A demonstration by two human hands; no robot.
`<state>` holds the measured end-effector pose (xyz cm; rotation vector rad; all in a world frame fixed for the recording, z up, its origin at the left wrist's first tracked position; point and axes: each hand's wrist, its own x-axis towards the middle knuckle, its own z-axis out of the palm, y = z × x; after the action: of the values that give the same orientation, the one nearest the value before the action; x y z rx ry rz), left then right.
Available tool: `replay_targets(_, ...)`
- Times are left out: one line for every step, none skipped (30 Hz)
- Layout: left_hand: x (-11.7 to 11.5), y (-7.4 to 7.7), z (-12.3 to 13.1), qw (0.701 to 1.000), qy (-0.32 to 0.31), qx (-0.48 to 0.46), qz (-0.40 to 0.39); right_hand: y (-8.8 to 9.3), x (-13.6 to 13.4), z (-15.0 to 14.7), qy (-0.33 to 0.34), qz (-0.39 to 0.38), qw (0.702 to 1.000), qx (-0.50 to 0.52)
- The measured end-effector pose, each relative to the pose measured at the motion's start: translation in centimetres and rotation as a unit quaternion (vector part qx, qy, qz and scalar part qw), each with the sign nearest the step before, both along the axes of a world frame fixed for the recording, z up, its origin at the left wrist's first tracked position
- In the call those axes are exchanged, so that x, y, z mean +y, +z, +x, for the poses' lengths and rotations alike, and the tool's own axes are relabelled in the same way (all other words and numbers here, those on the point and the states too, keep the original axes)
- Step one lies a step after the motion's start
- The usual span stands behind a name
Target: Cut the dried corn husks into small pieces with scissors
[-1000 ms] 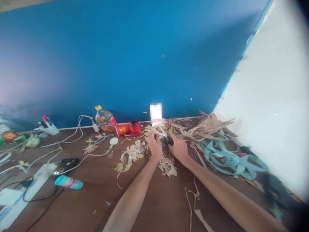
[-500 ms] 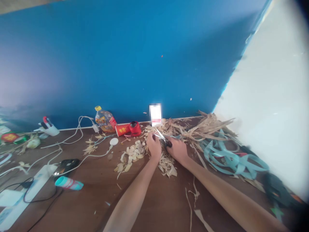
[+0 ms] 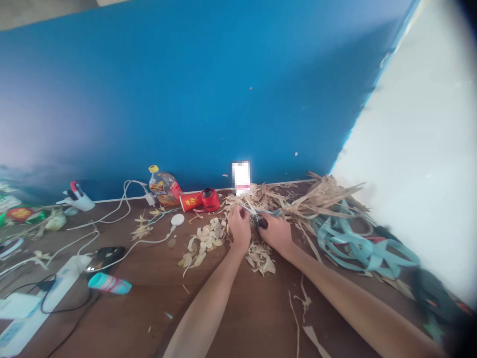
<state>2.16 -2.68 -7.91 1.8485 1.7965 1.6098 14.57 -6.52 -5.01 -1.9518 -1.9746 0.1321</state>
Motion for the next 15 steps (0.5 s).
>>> replay_targets(0.1, 0.0, -0.2, 1.000, -0.006, 0.029, 0.004, -0.1, 0.0, -0.1, -0.002, 0.001, 1.000, 0.000)
replay_targets(0.2, 0.0, -0.5, 0.998, -0.012, 0.060, 0.006, -0.1, 0.0, -0.1, -0.003, -0.001, 1.000, 0.001)
replay_targets(0.3, 0.0, -0.7, 0.996, -0.016, 0.089, 0.006, -0.1, -0.1, -0.2, -0.004, -0.004, 1.000, 0.003)
replay_targets(0.4, 0.0, -0.9, 0.993, -0.020, 0.114, 0.004, -0.1, -0.1, -0.4, -0.004, -0.008, 1.000, 0.007)
replay_targets(0.5, -0.1, -1.0, 0.991, -0.024, 0.133, 0.000, -0.1, -0.2, -0.5, -0.002, -0.011, 1.000, 0.013)
replay_targets(0.6, -0.1, -1.1, 0.989, -0.027, 0.146, -0.005, 0.0, -0.3, -0.7, 0.000, -0.011, 1.000, 0.021)
replay_targets(0.6, -0.2, -1.2, 0.988, -0.028, 0.154, -0.010, 0.0, -0.5, -0.8, 0.002, -0.011, 1.000, 0.029)
replay_targets(0.7, -0.2, -1.2, 0.987, -0.028, 0.158, -0.013, 0.1, -0.6, -1.0, 0.004, -0.010, 0.999, 0.036)
replay_targets(0.8, -0.3, -1.2, 0.986, -0.027, 0.161, -0.015, 0.1, -0.7, -1.1, 0.004, -0.012, 0.999, 0.041)
replay_targets(0.8, -0.4, -1.2, 0.986, -0.025, 0.163, -0.016, 0.2, -0.8, -1.2, 0.004, -0.015, 0.999, 0.043)
replay_targets(0.9, -0.4, -1.1, 0.986, -0.022, 0.163, -0.016, 0.3, -0.9, -1.3, 0.003, -0.021, 0.999, 0.044)
replay_targets(0.9, -0.5, -1.1, 0.986, -0.020, 0.163, -0.016, 0.4, -0.9, -1.3, 0.001, -0.028, 0.999, 0.042)
replay_targets(1.0, -0.6, -1.1, 0.986, -0.018, 0.162, -0.016, 0.5, -0.9, -1.3, -0.002, -0.035, 0.999, 0.041)
replay_targets(1.0, -0.6, -1.1, 0.987, -0.015, 0.161, -0.018, 0.6, -0.9, -1.3, -0.003, -0.041, 0.998, 0.038)
replay_targets(1.1, -0.7, -1.1, 0.987, -0.012, 0.161, -0.021, 0.8, -0.8, -1.3, -0.003, -0.047, 0.998, 0.035)
